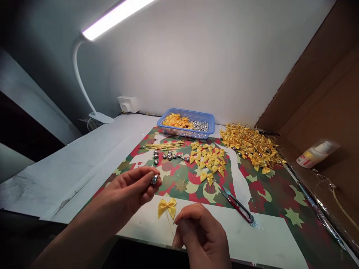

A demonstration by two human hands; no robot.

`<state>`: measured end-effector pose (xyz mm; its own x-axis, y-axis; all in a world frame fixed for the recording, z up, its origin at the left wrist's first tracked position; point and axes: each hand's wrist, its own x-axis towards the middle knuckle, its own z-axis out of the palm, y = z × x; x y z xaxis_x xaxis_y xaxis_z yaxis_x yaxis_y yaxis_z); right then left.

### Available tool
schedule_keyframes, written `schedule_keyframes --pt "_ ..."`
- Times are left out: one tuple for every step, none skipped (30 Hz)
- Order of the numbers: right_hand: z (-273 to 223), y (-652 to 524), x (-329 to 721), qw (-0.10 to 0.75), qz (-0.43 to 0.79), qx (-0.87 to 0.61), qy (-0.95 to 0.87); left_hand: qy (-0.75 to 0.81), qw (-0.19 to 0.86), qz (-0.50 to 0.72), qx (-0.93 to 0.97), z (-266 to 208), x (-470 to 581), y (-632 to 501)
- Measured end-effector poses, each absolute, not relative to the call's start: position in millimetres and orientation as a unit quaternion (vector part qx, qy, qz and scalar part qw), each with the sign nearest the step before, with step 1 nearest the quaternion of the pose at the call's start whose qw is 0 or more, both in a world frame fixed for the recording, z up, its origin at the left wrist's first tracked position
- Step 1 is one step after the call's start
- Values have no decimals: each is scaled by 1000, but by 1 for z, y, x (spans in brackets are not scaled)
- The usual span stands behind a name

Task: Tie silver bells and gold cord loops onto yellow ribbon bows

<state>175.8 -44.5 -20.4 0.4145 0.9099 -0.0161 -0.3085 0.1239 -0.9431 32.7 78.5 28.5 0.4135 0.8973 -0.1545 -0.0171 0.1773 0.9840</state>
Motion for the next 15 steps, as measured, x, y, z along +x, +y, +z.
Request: schedule_keyframes --pt "-19 -45 176 680 450 -494 -302 409 669 354 510 29 32 71" --pt "-18 -45 175 679 451 -497 -299 403 697 352 478 28 32 65" --pt "-17 -45 174 680 447 -499 -299 392 727 349 443 27 33 60" --pt "-17 -45 173 683 436 -502 -304 379 755 344 409 26 34 55" --pt "-18 -44 171 687 416 -504 -317 367 779 336 382 25 35 52" --pt "-19 -44 169 692 384 -507 -340 358 794 328 365 23 36 49" --pt "-21 -43 168 695 342 -511 -372 355 801 321 359 22 37 46" --pt "-23 -42 167 693 294 -514 -410 357 800 315 365 20 38 44" --pt "-25 -42 167 686 247 -517 -448 358 799 309 371 18 38 41" --pt "-27 -41 167 676 205 -519 -482 357 800 308 372 17 39 40" --pt "-29 -41 167 665 174 -519 -508 354 802 308 370 15 39 38" --pt "-30 -40 167 657 155 -518 -526 352 805 309 365 14 38 36" --pt "-32 -40 168 651 145 -516 -538 350 809 309 357 12 38 35" --pt "-33 -40 168 647 142 -515 -544 348 815 307 347 11 37 35" --pt "-33 -40 168 645 143 -514 -547 347 822 303 335 9 36 34"
